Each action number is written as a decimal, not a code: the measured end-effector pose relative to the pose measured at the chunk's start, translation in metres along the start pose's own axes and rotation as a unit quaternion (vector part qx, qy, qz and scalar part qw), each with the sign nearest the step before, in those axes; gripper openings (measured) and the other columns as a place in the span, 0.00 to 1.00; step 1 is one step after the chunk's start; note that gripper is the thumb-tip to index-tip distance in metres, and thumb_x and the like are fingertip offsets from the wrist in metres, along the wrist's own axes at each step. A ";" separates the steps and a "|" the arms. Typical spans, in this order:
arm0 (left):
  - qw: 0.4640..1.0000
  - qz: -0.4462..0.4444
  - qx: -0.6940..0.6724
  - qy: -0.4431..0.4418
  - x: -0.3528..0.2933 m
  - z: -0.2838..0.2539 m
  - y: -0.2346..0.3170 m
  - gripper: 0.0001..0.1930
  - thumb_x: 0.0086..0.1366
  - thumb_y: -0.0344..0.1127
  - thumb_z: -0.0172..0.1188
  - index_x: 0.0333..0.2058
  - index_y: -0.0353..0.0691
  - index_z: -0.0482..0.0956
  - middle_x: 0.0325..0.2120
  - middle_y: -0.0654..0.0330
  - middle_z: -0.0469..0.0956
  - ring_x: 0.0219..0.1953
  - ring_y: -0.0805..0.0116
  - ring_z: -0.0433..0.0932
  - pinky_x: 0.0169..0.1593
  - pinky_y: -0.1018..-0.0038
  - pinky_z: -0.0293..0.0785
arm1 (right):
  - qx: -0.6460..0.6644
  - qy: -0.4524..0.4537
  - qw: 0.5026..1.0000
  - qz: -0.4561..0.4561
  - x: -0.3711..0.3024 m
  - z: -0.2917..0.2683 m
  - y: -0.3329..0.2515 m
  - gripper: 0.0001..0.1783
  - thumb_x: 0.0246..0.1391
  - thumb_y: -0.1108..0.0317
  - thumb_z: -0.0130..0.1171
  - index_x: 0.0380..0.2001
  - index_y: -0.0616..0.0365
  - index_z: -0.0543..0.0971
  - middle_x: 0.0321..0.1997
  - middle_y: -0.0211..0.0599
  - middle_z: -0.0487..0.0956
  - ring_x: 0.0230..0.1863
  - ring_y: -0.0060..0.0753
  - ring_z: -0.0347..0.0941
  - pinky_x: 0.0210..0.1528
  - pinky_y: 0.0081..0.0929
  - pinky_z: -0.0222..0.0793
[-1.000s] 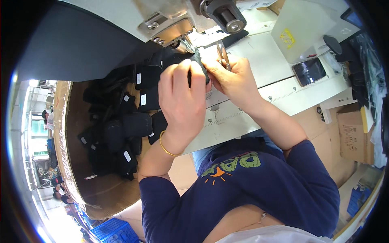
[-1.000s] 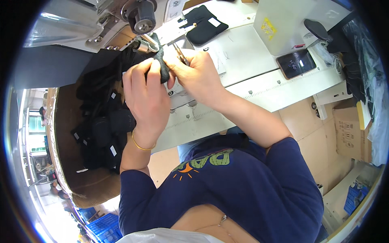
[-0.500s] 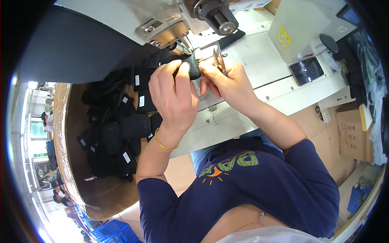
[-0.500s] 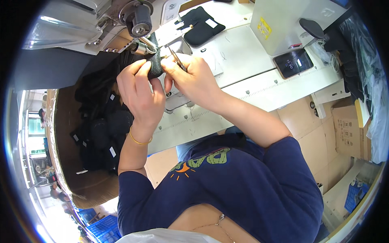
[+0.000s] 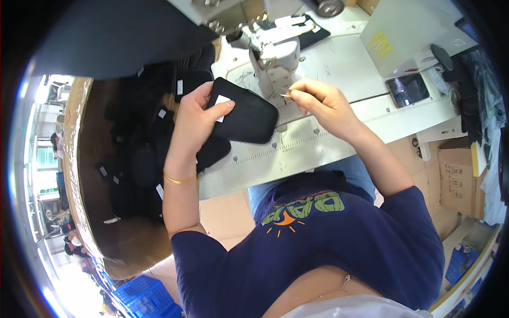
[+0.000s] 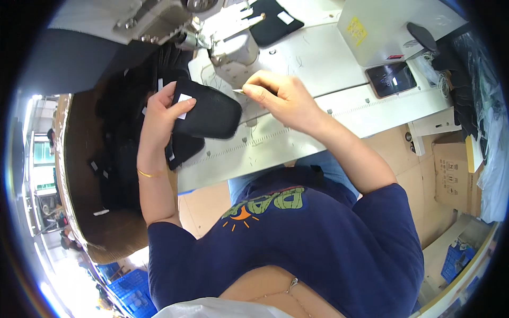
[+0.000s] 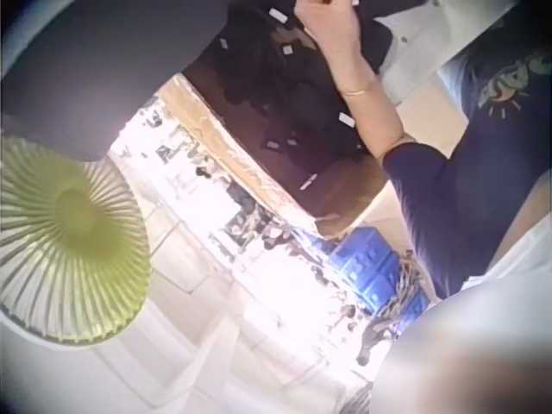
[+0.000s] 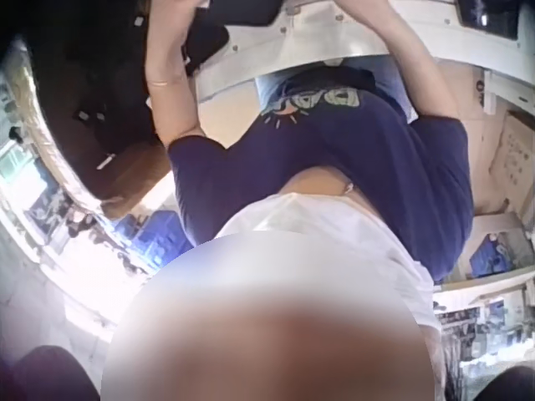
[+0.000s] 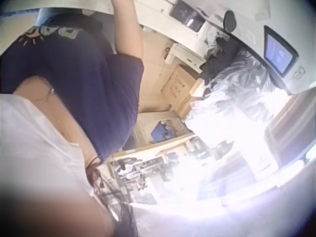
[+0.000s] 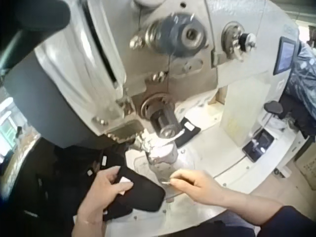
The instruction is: Using an industrial sewing machine to stitch black shoe components.
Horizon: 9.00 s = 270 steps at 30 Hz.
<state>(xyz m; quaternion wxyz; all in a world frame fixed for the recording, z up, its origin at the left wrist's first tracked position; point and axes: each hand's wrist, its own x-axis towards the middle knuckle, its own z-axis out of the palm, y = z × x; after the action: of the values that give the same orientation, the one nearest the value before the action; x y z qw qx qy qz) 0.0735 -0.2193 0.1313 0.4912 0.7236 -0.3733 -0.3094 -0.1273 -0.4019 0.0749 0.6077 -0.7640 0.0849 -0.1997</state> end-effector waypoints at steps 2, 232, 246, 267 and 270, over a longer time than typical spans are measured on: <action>0.989 -0.044 -0.104 -0.092 0.000 -0.010 -0.017 0.16 0.57 0.28 0.62 0.45 0.30 0.79 0.35 0.60 0.82 0.35 0.76 0.80 0.41 0.81 0.74 | -0.089 0.024 0.996 -0.005 0.000 0.008 0.003 0.12 0.63 0.63 0.56 0.38 0.64 0.79 0.30 0.34 0.78 0.30 0.23 0.71 0.33 0.22 0.68; 0.951 -0.062 -0.245 -0.178 0.008 0.003 -0.026 0.18 0.64 0.33 0.61 0.50 0.29 0.76 0.40 0.60 0.81 0.40 0.75 0.78 0.48 0.77 0.74 | 0.174 0.011 0.983 0.052 -0.010 0.021 0.019 0.18 0.67 0.56 0.52 0.35 0.62 0.78 0.23 0.23 0.70 0.27 0.15 0.64 0.31 0.20 0.63; 0.926 -0.111 -0.286 -0.219 0.009 0.018 -0.037 0.15 0.61 0.30 0.62 0.46 0.29 0.78 0.36 0.60 0.82 0.37 0.76 0.79 0.46 0.79 0.74 | 0.151 0.009 0.984 0.098 -0.005 0.034 0.026 0.14 0.62 0.62 0.58 0.33 0.64 0.78 0.25 0.26 0.74 0.29 0.17 0.67 0.31 0.21 0.65; 0.973 0.229 -0.018 -0.008 0.010 -0.072 -0.031 0.11 0.47 0.15 0.63 0.29 0.36 0.84 0.41 0.55 0.78 0.51 0.59 0.75 0.56 0.68 0.69 | -0.195 0.053 0.957 -0.207 0.024 -0.020 0.021 0.15 0.65 0.60 0.54 0.31 0.61 0.77 0.18 0.28 0.71 0.22 0.21 0.65 0.25 0.24 0.62; 0.929 0.318 -0.128 -0.142 0.010 -0.022 -0.011 0.04 0.50 0.22 0.65 0.26 0.38 0.85 0.45 0.52 0.78 0.57 0.52 0.71 0.63 0.61 0.64 | 0.056 -0.055 0.997 -0.027 0.016 0.025 0.015 0.17 0.68 0.58 0.49 0.44 0.63 0.75 0.21 0.28 0.72 0.25 0.23 0.70 0.28 0.23 0.67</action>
<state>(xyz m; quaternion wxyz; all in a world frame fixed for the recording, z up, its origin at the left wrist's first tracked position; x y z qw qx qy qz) 0.0993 -0.2147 0.1268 0.5941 0.4469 -0.6066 -0.2817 -0.1013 -0.3891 0.0589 0.6473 -0.7409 0.0193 -0.1781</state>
